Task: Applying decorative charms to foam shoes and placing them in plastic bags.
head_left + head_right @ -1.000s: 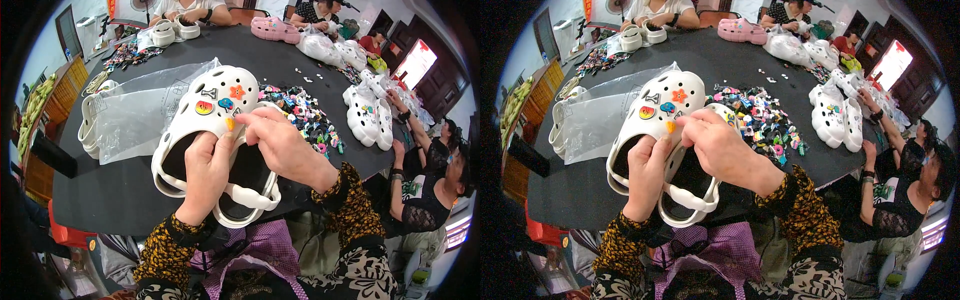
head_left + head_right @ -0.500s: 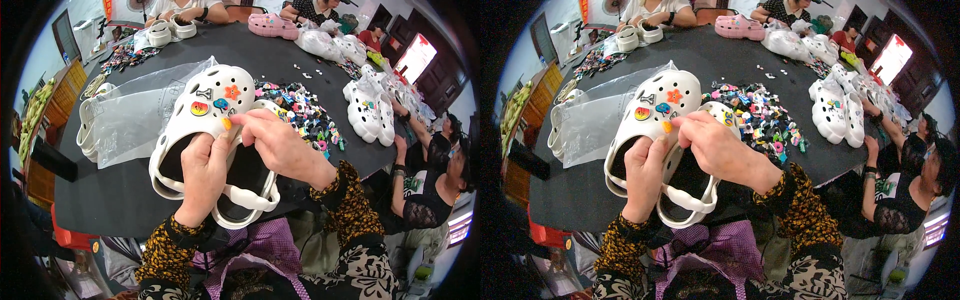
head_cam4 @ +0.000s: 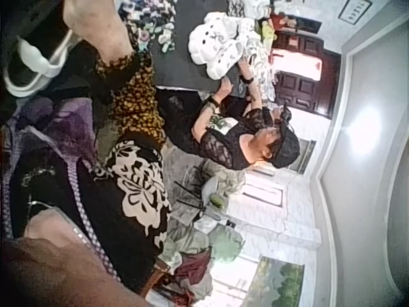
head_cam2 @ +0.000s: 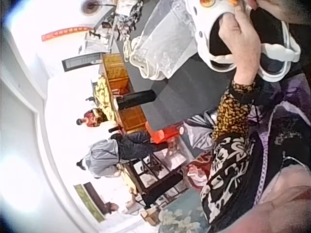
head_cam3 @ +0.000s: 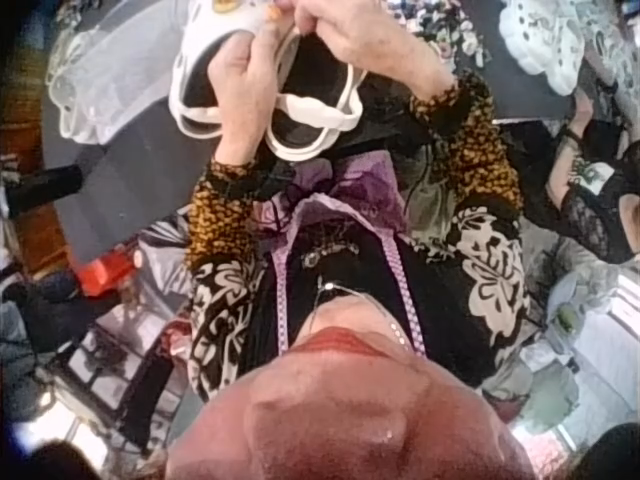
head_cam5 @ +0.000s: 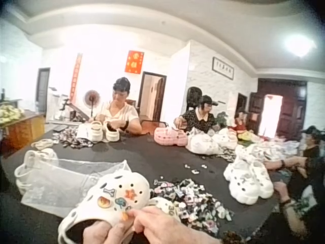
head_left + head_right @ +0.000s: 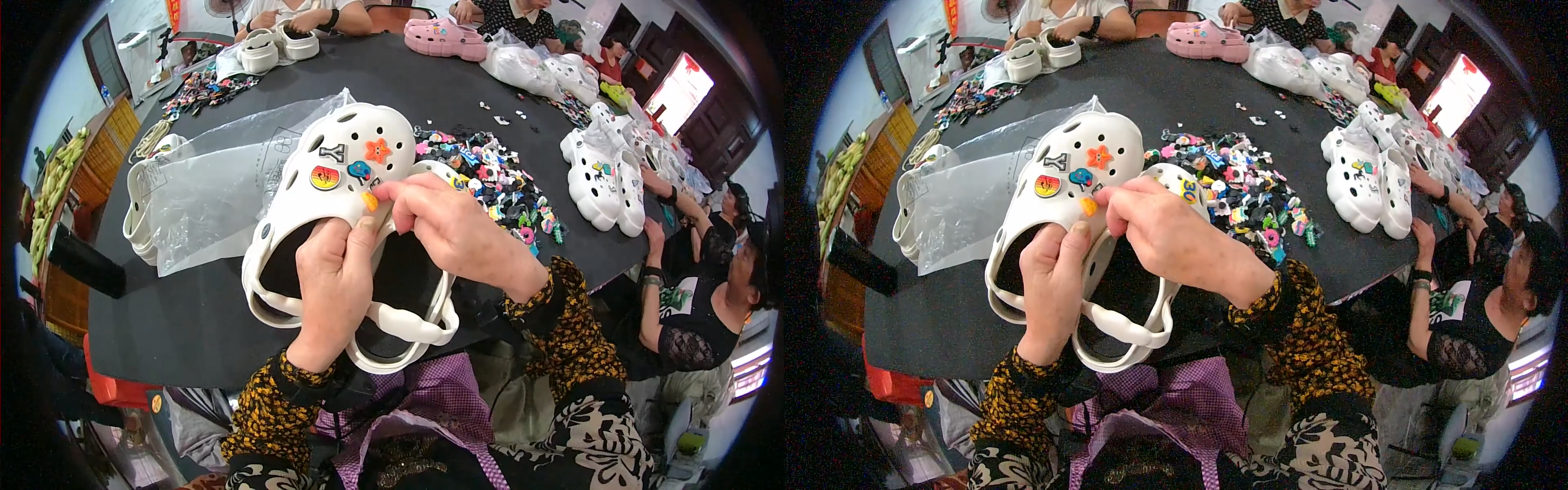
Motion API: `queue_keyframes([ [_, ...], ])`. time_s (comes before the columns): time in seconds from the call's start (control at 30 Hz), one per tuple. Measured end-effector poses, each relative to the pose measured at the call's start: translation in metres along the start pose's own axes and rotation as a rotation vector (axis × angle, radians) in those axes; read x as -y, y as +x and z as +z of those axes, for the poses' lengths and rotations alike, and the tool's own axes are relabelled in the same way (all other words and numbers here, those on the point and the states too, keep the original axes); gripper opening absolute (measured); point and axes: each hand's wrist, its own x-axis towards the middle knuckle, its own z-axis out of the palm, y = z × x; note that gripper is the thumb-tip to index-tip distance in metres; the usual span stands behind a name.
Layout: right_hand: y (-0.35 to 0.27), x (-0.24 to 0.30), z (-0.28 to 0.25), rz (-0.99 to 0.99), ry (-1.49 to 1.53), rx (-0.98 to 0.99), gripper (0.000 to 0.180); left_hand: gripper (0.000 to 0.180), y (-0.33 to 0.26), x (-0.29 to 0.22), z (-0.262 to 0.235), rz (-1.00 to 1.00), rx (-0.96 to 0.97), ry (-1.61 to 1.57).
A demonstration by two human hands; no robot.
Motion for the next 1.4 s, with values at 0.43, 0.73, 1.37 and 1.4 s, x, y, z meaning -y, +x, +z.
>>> queue_keyframes([
  [0.43, -0.009, 0.003, -0.012, 0.024, 0.032, -0.041, 0.019, 0.02, 0.0, -0.007, 0.0, -0.033, 0.041, 0.083],
  [0.73, -0.029, 0.012, -0.022, 0.045, -0.019, -0.057, 0.016, 0.022, 0.003, -0.015, -0.013, -0.176, 0.154, -0.046],
  [1.37, -0.019, 0.021, -0.026, -0.065, -0.205, 0.087, 0.017, 0.031, -0.033, -0.04, -0.095, 0.176, 0.028, 0.354],
  [1.4, -0.018, 0.021, -0.025, -0.058, -0.231, 0.095, 0.02, 0.03, -0.035, -0.035, -0.102, 0.144, 0.004, 0.317],
])
